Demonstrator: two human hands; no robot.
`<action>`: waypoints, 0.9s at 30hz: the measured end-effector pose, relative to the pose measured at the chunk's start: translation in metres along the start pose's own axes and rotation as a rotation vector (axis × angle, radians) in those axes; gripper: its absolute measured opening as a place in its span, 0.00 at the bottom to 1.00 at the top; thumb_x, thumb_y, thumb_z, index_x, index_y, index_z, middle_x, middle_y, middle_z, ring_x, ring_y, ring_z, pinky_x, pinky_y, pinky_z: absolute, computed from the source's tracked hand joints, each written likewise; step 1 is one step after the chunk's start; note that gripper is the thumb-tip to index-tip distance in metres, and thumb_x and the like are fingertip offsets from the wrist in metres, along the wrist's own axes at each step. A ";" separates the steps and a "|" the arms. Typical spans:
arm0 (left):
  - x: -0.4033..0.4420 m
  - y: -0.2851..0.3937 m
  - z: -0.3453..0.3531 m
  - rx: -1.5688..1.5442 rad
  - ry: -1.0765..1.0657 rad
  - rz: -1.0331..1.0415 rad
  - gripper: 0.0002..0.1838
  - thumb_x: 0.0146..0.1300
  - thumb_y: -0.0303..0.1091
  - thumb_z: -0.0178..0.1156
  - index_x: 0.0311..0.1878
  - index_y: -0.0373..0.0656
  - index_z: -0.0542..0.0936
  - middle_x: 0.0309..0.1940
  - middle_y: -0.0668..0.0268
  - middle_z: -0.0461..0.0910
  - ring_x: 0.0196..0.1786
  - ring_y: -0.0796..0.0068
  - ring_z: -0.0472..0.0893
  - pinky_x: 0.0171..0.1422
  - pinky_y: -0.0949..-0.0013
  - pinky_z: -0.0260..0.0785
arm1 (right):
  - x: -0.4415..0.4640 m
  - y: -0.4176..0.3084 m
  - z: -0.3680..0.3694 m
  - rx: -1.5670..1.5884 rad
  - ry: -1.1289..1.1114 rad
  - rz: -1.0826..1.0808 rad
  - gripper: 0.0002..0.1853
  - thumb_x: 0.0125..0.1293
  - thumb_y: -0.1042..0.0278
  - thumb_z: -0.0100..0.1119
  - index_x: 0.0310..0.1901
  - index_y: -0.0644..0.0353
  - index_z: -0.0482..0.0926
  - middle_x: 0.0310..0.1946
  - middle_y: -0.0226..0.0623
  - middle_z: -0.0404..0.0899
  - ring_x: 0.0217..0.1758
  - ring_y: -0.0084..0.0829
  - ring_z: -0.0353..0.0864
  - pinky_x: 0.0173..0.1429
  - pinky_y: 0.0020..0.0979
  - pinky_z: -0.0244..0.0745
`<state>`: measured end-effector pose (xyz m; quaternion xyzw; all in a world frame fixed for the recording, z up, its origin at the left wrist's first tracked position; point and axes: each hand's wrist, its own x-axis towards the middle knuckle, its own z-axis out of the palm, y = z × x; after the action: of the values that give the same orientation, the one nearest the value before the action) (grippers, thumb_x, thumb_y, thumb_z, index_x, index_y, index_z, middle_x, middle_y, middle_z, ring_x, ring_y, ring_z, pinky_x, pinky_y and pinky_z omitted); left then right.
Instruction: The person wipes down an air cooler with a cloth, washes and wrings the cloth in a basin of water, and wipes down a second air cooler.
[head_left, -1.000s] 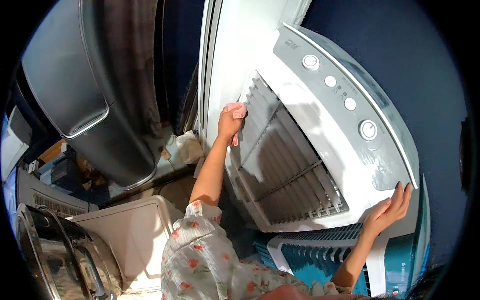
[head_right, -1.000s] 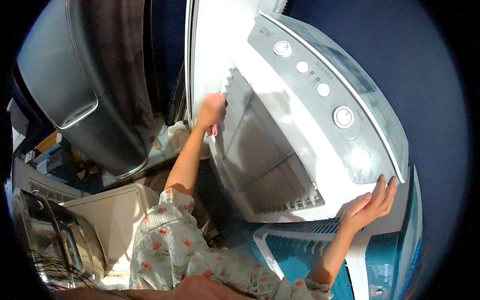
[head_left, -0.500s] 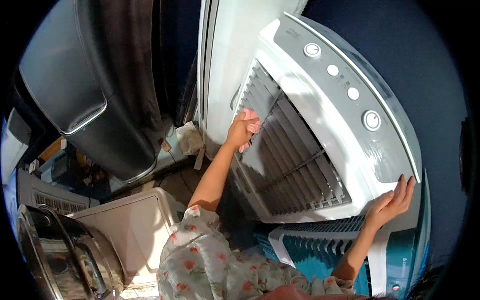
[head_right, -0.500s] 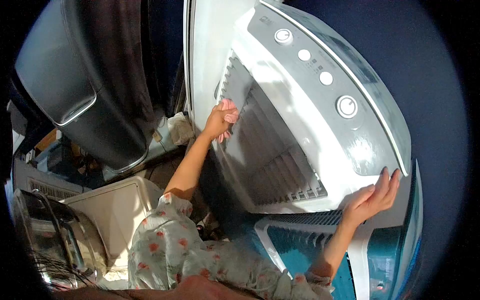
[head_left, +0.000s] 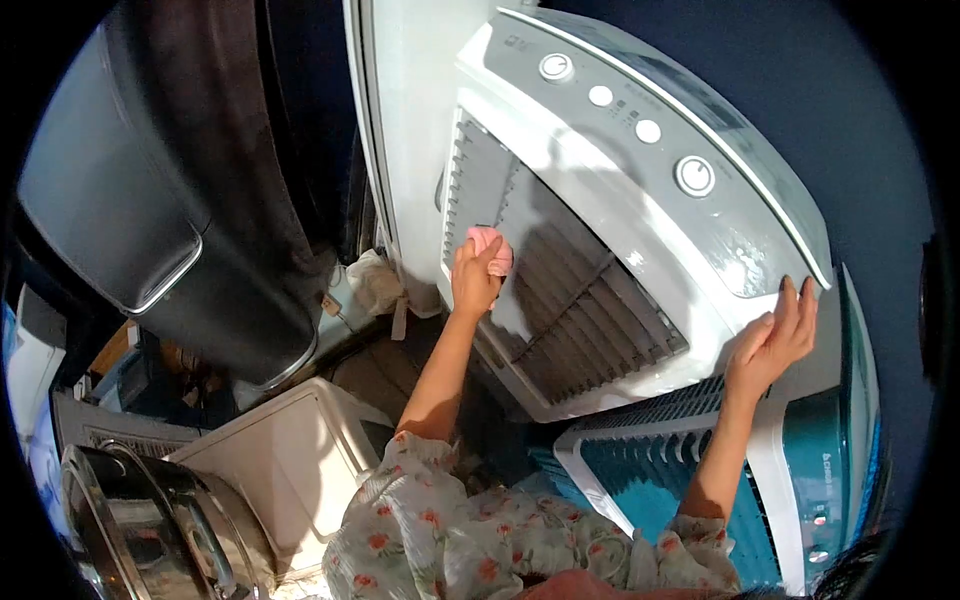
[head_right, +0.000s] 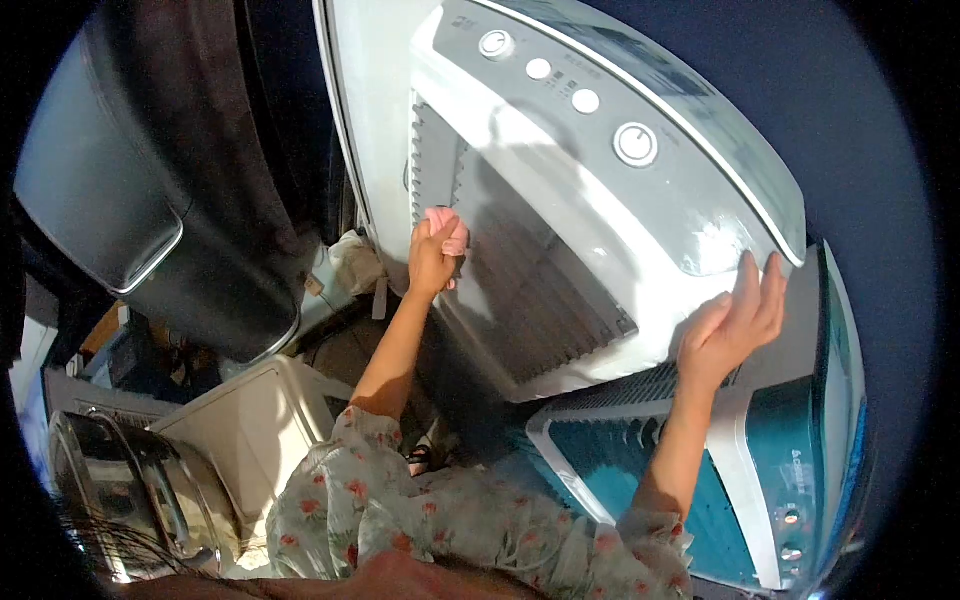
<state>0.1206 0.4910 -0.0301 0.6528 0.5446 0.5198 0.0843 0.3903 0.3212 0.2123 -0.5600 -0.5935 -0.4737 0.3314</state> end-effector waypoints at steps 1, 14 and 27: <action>-0.002 0.007 0.002 0.018 -0.041 -0.036 0.27 0.46 0.22 0.53 0.54 0.48 0.77 0.40 0.51 0.70 0.47 0.52 0.68 0.52 0.59 0.64 | 0.000 0.001 0.001 -0.001 0.002 0.004 0.23 0.61 0.70 0.41 0.59 0.59 0.69 0.65 0.45 0.60 0.68 0.46 0.54 0.69 0.42 0.44; -0.047 0.051 -0.005 -0.300 -0.199 -0.069 0.22 0.46 0.22 0.53 0.49 0.42 0.78 0.41 0.49 0.71 0.49 0.50 0.72 0.51 0.56 0.67 | -0.001 0.000 0.002 0.087 0.042 0.083 0.21 0.59 0.71 0.43 0.55 0.57 0.73 0.62 0.44 0.63 0.67 0.46 0.56 0.68 0.42 0.46; -0.115 0.057 0.031 -0.237 0.152 0.102 0.18 0.53 0.37 0.49 0.45 0.49 0.82 0.36 0.52 0.74 0.38 0.50 0.71 0.45 0.57 0.65 | -0.003 0.002 0.002 0.086 0.036 0.103 0.21 0.59 0.70 0.43 0.55 0.55 0.73 0.63 0.43 0.63 0.67 0.45 0.55 0.68 0.41 0.46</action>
<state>0.1957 0.3908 -0.0728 0.6238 0.4506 0.6319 0.0928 0.3928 0.3222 0.2093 -0.5664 -0.5776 -0.4399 0.3899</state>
